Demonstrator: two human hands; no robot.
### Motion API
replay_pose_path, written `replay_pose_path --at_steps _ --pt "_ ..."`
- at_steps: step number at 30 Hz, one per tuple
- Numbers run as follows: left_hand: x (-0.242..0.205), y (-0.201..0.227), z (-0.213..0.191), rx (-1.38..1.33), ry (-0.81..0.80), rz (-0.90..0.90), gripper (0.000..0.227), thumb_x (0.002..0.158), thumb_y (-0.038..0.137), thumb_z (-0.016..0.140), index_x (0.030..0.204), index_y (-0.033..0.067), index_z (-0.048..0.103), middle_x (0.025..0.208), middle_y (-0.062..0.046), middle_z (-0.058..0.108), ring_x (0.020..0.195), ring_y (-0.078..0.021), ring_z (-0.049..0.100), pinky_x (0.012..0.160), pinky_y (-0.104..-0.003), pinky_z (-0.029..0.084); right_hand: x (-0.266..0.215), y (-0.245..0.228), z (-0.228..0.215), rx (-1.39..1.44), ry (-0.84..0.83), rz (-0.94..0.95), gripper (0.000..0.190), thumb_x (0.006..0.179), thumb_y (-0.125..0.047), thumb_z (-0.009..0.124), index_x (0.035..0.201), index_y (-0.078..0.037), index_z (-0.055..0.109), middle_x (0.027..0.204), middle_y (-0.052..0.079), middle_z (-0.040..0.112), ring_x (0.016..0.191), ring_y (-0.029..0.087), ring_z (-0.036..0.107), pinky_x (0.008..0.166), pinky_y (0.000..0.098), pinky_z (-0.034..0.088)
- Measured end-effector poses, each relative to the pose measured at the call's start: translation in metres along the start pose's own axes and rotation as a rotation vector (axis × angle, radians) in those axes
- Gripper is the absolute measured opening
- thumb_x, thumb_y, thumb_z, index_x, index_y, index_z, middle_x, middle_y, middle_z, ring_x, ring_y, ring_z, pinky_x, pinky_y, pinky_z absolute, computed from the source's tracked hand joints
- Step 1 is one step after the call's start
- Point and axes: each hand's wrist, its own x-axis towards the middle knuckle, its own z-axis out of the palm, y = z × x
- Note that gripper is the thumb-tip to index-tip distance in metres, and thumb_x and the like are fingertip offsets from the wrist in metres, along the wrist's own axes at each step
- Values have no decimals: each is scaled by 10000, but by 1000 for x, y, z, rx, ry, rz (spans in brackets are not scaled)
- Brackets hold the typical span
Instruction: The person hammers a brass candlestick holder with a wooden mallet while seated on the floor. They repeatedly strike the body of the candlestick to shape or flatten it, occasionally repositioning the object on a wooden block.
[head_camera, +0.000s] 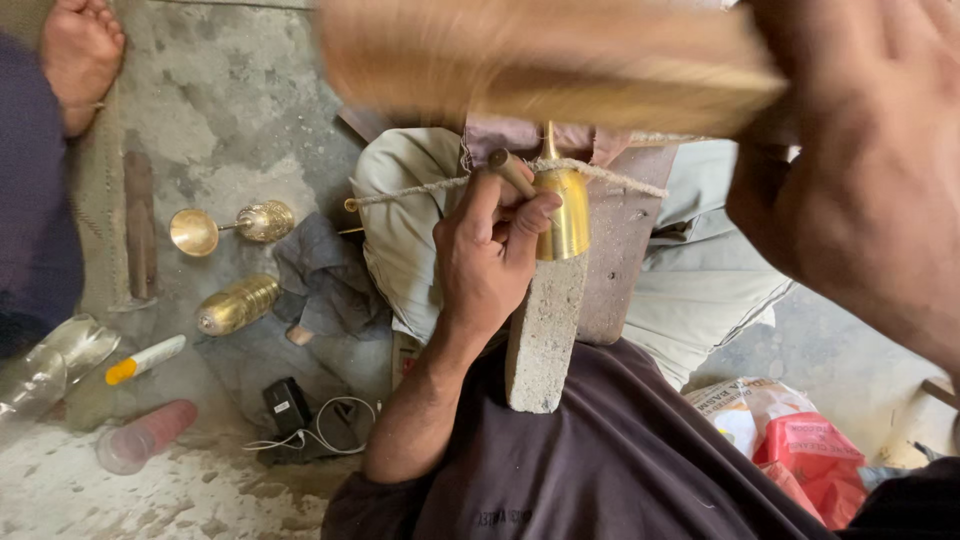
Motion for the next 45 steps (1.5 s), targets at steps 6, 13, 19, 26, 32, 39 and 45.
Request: replay_pose_path --at_steps 6,13,19,26,32,39,45 --pt "-10 -5 6 -13 59 -22 300 1046 356 647 1066 61 594 920 -18 695 811 -108 734 647 -234 638 19 -13 -25 37 38 -96 399 843 69 781 1222 26 666 1091 187 660 1000 334 630 882 435 520" --pt "-17 -14 12 -8 87 -61 309 1020 342 682 1043 40 625 881 -29 702 769 -102 727 629 -219 627 18 -13 -27 -43 60 -119 411 822 -8 757 1227 -55 716 1049 112 679 961 289 656 849 387 526" --pt "-19 -6 14 34 119 -29 282 1021 287 701 1033 15 626 919 -42 714 777 -111 714 644 -233 600 17 -10 -22 -110 76 -152 437 871 -55 761 1297 -92 672 1018 87 664 968 282 670 886 381 511" --pt "-27 -9 16 47 89 -32 247 1018 268 692 1055 29 641 956 -35 700 800 -103 722 635 -222 608 15 -11 -29 -302 82 -148 319 819 -147 786 1128 -167 708 890 39 681 881 237 686 844 361 518" --pt "-30 -21 21 357 152 274 207 1039 266 696 1071 64 665 959 -45 703 791 -188 687 726 -291 546 11 -2 -22 -105 81 -162 429 747 -57 794 1163 -109 701 1004 76 706 955 283 681 858 367 531" --pt "-46 -38 21 278 95 122 193 1028 240 711 1027 50 676 816 -13 691 667 -115 672 629 -278 560 7 -5 -25 -134 8 -149 415 690 -123 829 1086 -148 705 900 37 680 890 250 666 814 366 526" --pt "-53 -56 24 346 201 334 260 1021 185 750 909 75 542 815 -28 692 685 -111 681 615 -262 546 -3 -6 -25 -157 26 -125 415 634 -170 824 1034 -166 714 869 30 667 826 230 647 808 371 516"
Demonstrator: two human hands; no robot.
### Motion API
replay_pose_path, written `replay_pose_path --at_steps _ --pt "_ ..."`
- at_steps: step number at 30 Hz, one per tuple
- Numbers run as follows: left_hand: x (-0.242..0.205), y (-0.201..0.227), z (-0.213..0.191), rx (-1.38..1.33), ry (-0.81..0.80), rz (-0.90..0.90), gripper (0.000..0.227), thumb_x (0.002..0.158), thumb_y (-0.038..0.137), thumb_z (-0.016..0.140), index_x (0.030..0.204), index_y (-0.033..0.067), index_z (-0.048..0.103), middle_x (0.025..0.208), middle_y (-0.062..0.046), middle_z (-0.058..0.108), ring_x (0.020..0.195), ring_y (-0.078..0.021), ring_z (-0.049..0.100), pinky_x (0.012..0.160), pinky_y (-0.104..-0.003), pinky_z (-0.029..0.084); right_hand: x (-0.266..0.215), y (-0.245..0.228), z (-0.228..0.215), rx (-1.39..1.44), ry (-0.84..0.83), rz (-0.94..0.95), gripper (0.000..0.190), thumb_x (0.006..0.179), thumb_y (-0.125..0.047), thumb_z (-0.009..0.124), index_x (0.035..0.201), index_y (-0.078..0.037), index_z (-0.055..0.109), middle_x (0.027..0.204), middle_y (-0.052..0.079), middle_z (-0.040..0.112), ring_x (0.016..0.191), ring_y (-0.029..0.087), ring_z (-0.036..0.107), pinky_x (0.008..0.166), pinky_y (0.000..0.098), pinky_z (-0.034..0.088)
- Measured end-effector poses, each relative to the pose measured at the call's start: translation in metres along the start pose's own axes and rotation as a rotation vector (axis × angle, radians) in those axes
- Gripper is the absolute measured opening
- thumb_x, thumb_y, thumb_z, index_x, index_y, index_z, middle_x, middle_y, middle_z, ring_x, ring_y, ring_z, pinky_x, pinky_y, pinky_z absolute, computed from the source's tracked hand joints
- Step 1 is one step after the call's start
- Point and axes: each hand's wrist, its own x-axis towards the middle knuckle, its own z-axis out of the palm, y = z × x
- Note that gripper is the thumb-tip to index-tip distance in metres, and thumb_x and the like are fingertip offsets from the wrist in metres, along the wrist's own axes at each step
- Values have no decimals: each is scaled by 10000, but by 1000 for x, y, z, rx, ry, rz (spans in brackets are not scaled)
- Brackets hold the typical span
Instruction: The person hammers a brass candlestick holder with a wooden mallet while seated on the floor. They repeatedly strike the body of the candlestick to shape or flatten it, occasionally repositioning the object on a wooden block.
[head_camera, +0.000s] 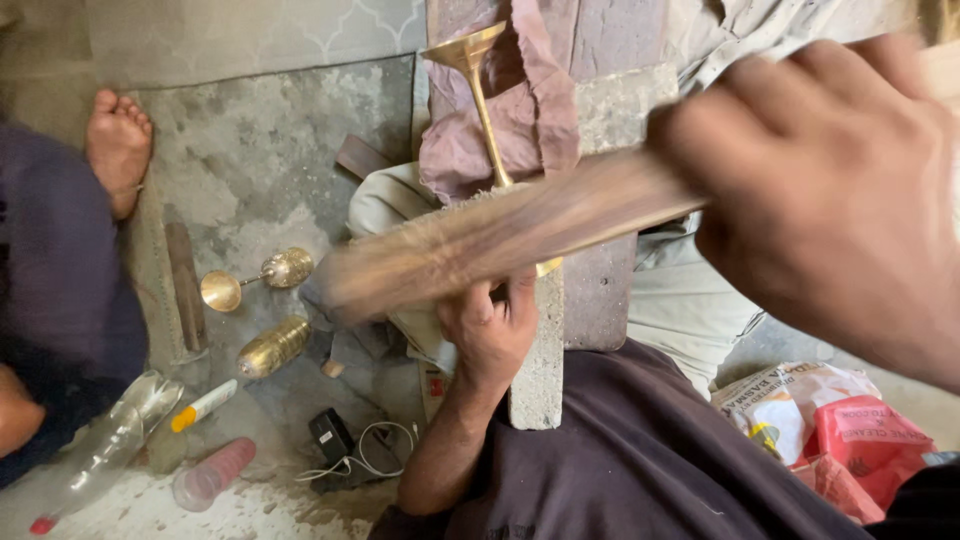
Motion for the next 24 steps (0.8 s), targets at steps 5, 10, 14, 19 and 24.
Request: replay_pose_path --at_steps 5,10,14,19,24 --pt "1 7 -2 124 -112 -27 164 940 89 747 883 81 593 718 -34 637 634 -121 628 600 -342 534 -12 0 11 407 34 179 395 827 -136 799 1189 -117 643 1059 41 655 986 249 626 861 343 477" --pt "5 14 -11 147 -141 132 161 930 77 711 1050 -4 641 870 -118 688 770 -229 695 690 -379 564 -16 6 8 97 56 -12 395 644 -89 843 1015 -133 714 891 40 663 906 266 655 841 425 494" --pt "4 10 -8 403 -530 -217 156 939 225 695 876 100 627 787 -53 662 715 -186 669 631 -319 575 -18 4 12 250 -29 147 439 587 -39 835 1004 -90 710 958 96 661 938 314 629 850 446 491" --pt "19 11 -8 199 -160 166 193 847 102 755 973 48 619 934 -95 699 782 -240 719 705 -410 597 -57 1 20 323 -4 254 437 696 26 816 1109 -51 699 1021 114 641 960 321 607 850 416 502" --pt "44 27 -9 -68 -253 -75 155 974 133 755 1012 11 666 926 -86 710 661 -130 660 545 -223 555 -95 -11 52 263 -5 428 411 747 88 814 1123 -2 676 1022 163 651 900 310 612 824 377 515"
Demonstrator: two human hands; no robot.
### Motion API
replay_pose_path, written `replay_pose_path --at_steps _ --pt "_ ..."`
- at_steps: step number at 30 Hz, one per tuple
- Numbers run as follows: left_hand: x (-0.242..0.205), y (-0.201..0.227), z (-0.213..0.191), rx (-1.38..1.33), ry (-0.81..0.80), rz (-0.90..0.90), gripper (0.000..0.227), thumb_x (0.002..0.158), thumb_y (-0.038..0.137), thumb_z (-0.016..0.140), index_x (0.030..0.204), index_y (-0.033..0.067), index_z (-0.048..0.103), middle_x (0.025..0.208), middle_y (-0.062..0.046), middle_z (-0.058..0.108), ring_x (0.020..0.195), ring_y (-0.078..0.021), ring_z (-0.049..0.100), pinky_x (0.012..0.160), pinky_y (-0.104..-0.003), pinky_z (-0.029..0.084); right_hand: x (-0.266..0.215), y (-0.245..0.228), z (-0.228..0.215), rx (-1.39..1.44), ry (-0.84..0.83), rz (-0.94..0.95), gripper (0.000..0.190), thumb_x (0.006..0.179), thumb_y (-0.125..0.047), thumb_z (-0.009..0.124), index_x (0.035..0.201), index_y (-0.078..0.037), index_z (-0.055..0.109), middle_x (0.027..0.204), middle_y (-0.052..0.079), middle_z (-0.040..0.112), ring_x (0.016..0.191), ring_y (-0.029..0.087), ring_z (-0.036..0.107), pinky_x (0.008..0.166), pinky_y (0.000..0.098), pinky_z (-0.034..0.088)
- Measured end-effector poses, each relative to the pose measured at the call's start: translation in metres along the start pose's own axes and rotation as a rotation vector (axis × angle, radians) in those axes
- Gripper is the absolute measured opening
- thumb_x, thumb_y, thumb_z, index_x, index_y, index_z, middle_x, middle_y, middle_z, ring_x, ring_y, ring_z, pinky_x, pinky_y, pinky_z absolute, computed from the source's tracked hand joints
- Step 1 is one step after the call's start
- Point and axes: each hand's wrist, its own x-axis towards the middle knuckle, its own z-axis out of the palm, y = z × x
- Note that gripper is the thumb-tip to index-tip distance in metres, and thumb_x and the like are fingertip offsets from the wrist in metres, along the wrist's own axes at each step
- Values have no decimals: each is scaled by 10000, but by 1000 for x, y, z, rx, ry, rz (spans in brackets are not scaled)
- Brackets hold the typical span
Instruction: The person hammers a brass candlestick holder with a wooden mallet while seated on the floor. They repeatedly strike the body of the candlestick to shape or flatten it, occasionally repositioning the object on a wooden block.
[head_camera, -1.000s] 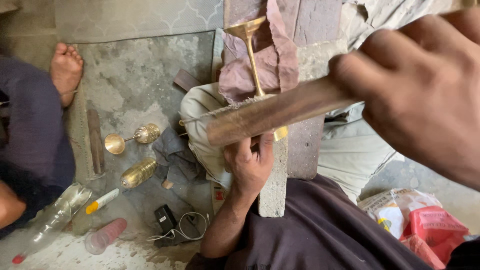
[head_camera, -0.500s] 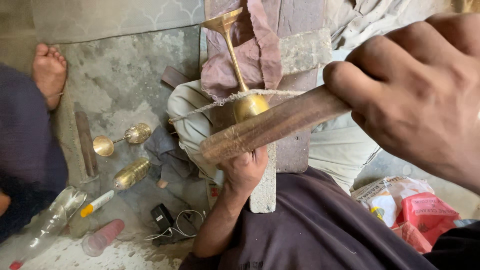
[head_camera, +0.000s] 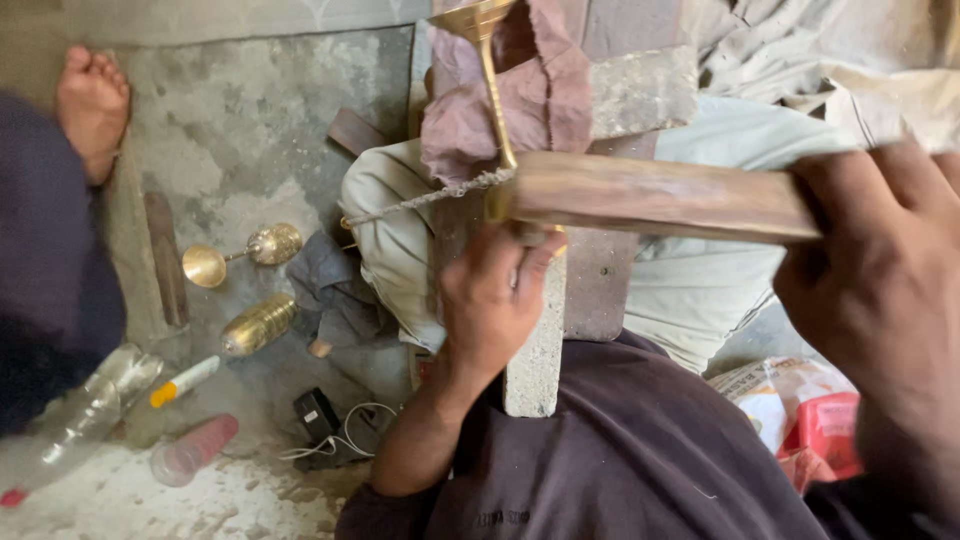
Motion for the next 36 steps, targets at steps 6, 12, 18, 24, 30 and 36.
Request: replay_pose_path --at_steps 6,12,18,24,30,36 --pt "20 -13 -54 -522 197 -242 209 1127 136 663 1190 -5 522 1043 -95 667 873 -165 710 776 -269 663 -38 8 53 786 58 580 321 879 30 761 1141 34 575 994 100 706 943 173 692 846 301 547" --pt "34 -21 -39 -479 -172 -155 381 1059 221 674 1350 27 523 999 -39 765 907 -135 792 758 -244 677 -61 28 78 908 187 767 380 809 -15 767 1138 -5 579 1026 28 699 930 107 685 830 267 565" --pt "45 -24 -24 -164 -206 59 323 1039 308 694 1283 125 589 1006 -38 758 713 -118 719 566 -236 580 -75 62 72 311 160 223 135 1014 -2 747 1140 13 704 1114 129 705 955 216 656 814 319 518" --pt "54 -26 -32 -210 -286 47 446 1017 313 715 1387 124 552 972 -29 744 784 -129 752 621 -307 569 -28 73 52 232 74 153 183 984 19 697 1167 20 688 1105 149 689 973 246 657 824 342 531" --pt "51 -17 -42 -193 -193 99 342 1055 320 694 1315 122 591 1077 -52 734 940 -207 766 780 -326 610 41 41 27 39 -8 -45 241 955 41 648 1194 27 672 1096 170 673 992 276 657 834 365 544" --pt "49 -22 -42 -267 -262 -6 375 999 264 730 1293 69 600 960 -55 730 831 -201 755 696 -340 583 75 3 2 -76 -87 -125 309 873 65 642 1175 20 687 1069 179 686 1008 305 669 847 398 564"
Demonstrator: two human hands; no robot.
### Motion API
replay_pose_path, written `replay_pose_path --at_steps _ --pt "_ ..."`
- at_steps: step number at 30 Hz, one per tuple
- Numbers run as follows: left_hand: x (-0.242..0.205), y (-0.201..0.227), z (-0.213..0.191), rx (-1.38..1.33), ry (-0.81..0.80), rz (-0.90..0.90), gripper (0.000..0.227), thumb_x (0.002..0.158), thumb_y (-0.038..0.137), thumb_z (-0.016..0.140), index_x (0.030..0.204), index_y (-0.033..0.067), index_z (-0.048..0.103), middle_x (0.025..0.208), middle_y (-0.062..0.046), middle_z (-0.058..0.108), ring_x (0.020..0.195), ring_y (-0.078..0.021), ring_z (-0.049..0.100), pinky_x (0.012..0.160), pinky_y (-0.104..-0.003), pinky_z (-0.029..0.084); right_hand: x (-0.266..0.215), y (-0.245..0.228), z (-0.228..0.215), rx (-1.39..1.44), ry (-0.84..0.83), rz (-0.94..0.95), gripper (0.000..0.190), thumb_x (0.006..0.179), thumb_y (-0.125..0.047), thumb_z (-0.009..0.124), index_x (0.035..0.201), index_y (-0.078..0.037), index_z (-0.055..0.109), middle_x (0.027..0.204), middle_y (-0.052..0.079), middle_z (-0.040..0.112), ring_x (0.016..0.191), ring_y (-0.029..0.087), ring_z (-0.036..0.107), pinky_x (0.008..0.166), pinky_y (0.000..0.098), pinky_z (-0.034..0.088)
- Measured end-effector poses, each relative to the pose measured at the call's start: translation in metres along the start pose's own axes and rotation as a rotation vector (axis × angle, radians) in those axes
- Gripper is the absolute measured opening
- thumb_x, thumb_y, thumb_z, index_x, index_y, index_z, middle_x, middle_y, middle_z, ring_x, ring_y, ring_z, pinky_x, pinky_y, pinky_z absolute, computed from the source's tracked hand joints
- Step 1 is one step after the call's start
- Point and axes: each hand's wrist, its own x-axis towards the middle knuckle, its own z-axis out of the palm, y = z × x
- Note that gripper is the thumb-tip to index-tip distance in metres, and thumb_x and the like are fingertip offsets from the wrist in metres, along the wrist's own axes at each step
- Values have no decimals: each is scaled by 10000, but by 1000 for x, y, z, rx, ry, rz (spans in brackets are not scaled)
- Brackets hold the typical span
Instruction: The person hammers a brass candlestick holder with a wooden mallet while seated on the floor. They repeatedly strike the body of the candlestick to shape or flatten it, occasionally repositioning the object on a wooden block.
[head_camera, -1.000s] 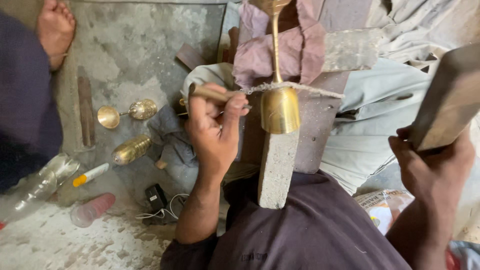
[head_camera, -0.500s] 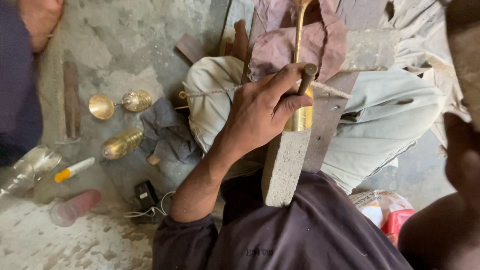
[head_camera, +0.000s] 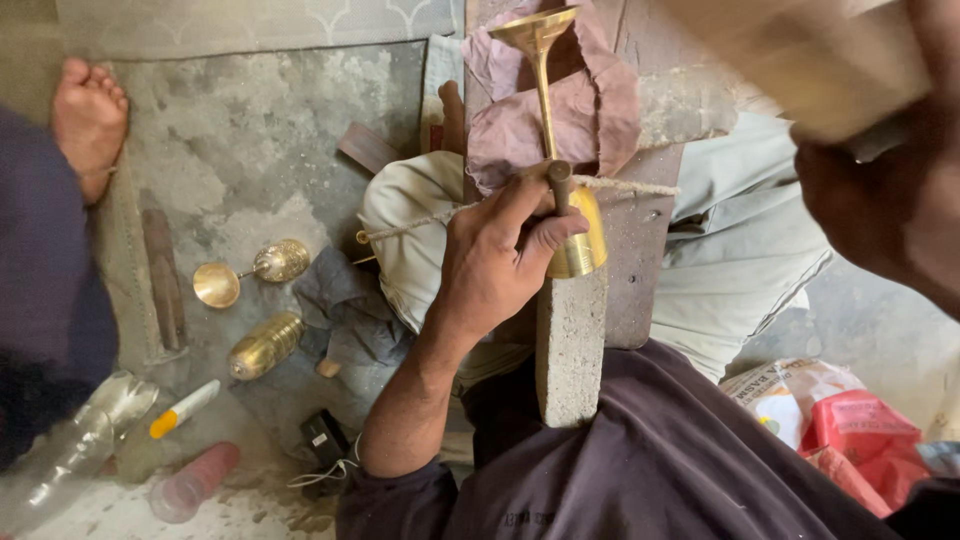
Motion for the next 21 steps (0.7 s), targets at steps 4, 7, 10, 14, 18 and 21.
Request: replay_pose_path --at_steps 4,7,10,14,18,21 --pt "-3 0 0 -3 -24 14 278 1016 247 755 1198 95 609 958 -33 744 854 -194 765 728 -345 584 1 -6 -4 11 -6 23 274 896 65 643 1164 23 675 1059 175 672 989 298 659 835 387 553" --pt "-4 2 0 -14 -17 58 324 1016 231 740 1279 95 605 987 -42 734 874 -197 765 738 -339 594 -6 -2 2 56 10 59 248 913 65 644 1156 25 666 1051 171 661 976 292 651 826 380 545" --pt "-2 2 -2 31 -51 102 347 1011 224 750 1305 113 606 1009 -52 731 888 -199 760 743 -346 592 -19 9 11 95 20 107 223 929 66 645 1148 27 656 1043 168 651 962 287 644 817 372 537" --pt "0 0 -2 34 -102 98 422 984 224 765 1350 135 574 1034 -50 735 877 -162 758 698 -311 601 -38 20 29 172 37 181 189 952 66 646 1137 30 644 1032 163 637 944 280 634 805 362 526" --pt "3 -8 2 85 -194 152 454 1011 166 784 1395 197 544 1025 8 748 830 -103 748 637 -229 605 -68 26 50 283 52 314 157 974 67 647 1127 33 632 1022 159 622 926 273 623 793 352 515" --pt "2 -11 3 63 -210 223 493 1023 69 744 1419 229 498 1068 19 743 897 -85 775 695 -186 597 -85 25 59 344 69 369 133 991 67 647 1118 35 623 1014 155 612 912 267 616 784 344 507"
